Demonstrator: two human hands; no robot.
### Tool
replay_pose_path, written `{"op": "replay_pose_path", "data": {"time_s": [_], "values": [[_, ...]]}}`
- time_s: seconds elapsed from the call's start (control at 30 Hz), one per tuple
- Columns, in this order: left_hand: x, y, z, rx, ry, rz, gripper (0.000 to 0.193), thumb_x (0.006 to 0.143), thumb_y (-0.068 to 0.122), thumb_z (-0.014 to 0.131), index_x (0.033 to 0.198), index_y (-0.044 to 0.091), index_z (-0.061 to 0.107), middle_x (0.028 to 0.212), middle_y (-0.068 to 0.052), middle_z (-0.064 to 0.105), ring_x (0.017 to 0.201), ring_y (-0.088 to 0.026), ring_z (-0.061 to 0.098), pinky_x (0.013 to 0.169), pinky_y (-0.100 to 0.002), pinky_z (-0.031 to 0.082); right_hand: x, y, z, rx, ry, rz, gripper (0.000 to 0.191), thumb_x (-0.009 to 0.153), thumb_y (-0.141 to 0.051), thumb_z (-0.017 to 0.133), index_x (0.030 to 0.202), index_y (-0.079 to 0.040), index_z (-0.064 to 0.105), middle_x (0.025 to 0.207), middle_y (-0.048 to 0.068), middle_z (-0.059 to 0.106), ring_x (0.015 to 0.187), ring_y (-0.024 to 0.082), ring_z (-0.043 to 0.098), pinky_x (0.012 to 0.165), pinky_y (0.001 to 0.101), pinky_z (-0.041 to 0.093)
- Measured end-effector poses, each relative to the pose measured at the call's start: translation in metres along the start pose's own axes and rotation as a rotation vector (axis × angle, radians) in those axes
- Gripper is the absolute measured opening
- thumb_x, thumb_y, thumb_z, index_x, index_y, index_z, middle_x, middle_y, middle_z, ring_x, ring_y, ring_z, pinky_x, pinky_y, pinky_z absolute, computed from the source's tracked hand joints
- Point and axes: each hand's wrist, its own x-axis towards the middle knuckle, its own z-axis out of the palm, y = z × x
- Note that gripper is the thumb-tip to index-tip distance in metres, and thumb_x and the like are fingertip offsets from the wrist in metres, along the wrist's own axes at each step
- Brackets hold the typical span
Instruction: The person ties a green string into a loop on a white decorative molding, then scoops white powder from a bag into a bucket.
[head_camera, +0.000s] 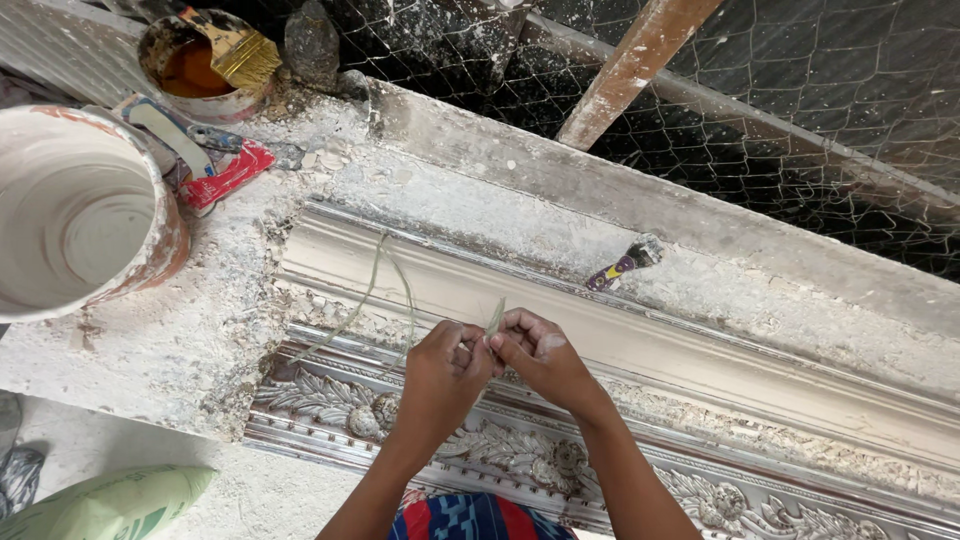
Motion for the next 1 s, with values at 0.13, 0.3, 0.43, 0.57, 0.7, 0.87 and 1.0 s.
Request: {"op": "replay_pose_path", "data": {"time_s": [0.13,0.3,0.43,0.57,0.7,0.87,1.0], "values": [[-0.001,0.001,0.004,0.116,0.051,0.011,0.011,0.089,0.007,0.069,0.093,-0.004,0.069,0.087,-0.011,0.073,0.062,-0.013,0.071,0.051,-0.028,0.057,-0.001,0.003,-0.004,-0.075,0.023,-0.02,0.012,0.103,-0.014,0.064,0.106,-0.003,0.063,0.09,0.0,0.064,0.08,0.004,0.058,0.071,0.0217,0.051],[0.0,0.005,0.004,0.253,0.095,0.134,0.013,0.088,0.008,0.069,0.096,-0.002,0.07,0.089,-0.011,0.07,0.059,-0.016,0.066,0.053,-0.031,0.053,0.002,0.004,-0.001,-0.068,0.077,-0.038,0.01,0.1,-0.011,0.066,0.104,-0.003,0.064,0.09,0.0,0.067,0.079,0.005,0.06,0.07,0.0215,0.053],[0.002,0.009,0.002,0.274,0.088,0.105,0.012,0.09,0.009,0.069,0.097,-0.001,0.071,0.088,-0.011,0.07,0.059,-0.019,0.065,0.054,-0.033,0.053,0.003,-0.003,0.0,-0.031,0.088,-0.038,0.012,0.098,-0.01,0.067,0.107,-0.003,0.065,0.092,-0.001,0.067,0.083,0.004,0.061,0.073,0.0204,0.053],[0.003,0.011,0.004,0.297,0.128,0.244,0.015,0.09,0.007,0.068,0.103,0.001,0.072,0.097,-0.012,0.07,0.065,-0.019,0.069,0.057,-0.032,0.057,0.004,-0.013,-0.003,-0.195,0.147,-0.038,0.012,0.097,-0.013,0.07,0.103,-0.003,0.068,0.086,0.0,0.07,0.076,0.004,0.063,0.069,0.0207,0.054],[0.005,0.009,0.006,0.278,0.112,0.243,0.016,0.091,0.008,0.068,0.105,0.002,0.071,0.099,-0.011,0.071,0.067,-0.02,0.071,0.058,-0.032,0.059,0.002,-0.019,-0.002,-0.341,0.222,-0.031,0.015,0.094,-0.017,0.072,0.099,-0.003,0.071,0.085,-0.002,0.073,0.076,0.001,0.065,0.068,0.0189,0.055],[0.008,0.007,0.006,0.336,0.117,0.266,0.013,0.09,0.01,0.07,0.102,0.004,0.072,0.098,-0.009,0.072,0.07,-0.02,0.072,0.059,-0.031,0.059,0.0,-0.021,0.0,-0.364,0.257,0.014,0.017,0.094,-0.018,0.074,0.103,-0.004,0.073,0.082,0.001,0.07,0.071,0.005,0.057,0.064,0.0225,0.049],[0.007,0.007,0.011,0.395,0.169,0.29,0.013,0.089,0.012,0.071,0.1,0.004,0.072,0.097,-0.008,0.073,0.07,-0.02,0.072,0.059,-0.032,0.058,0.0,-0.025,0.002,-0.441,0.256,-0.131,0.015,0.096,-0.016,0.071,0.103,-0.003,0.071,0.085,0.002,0.072,0.078,0.007,0.064,0.07,0.0242,0.055]]}}
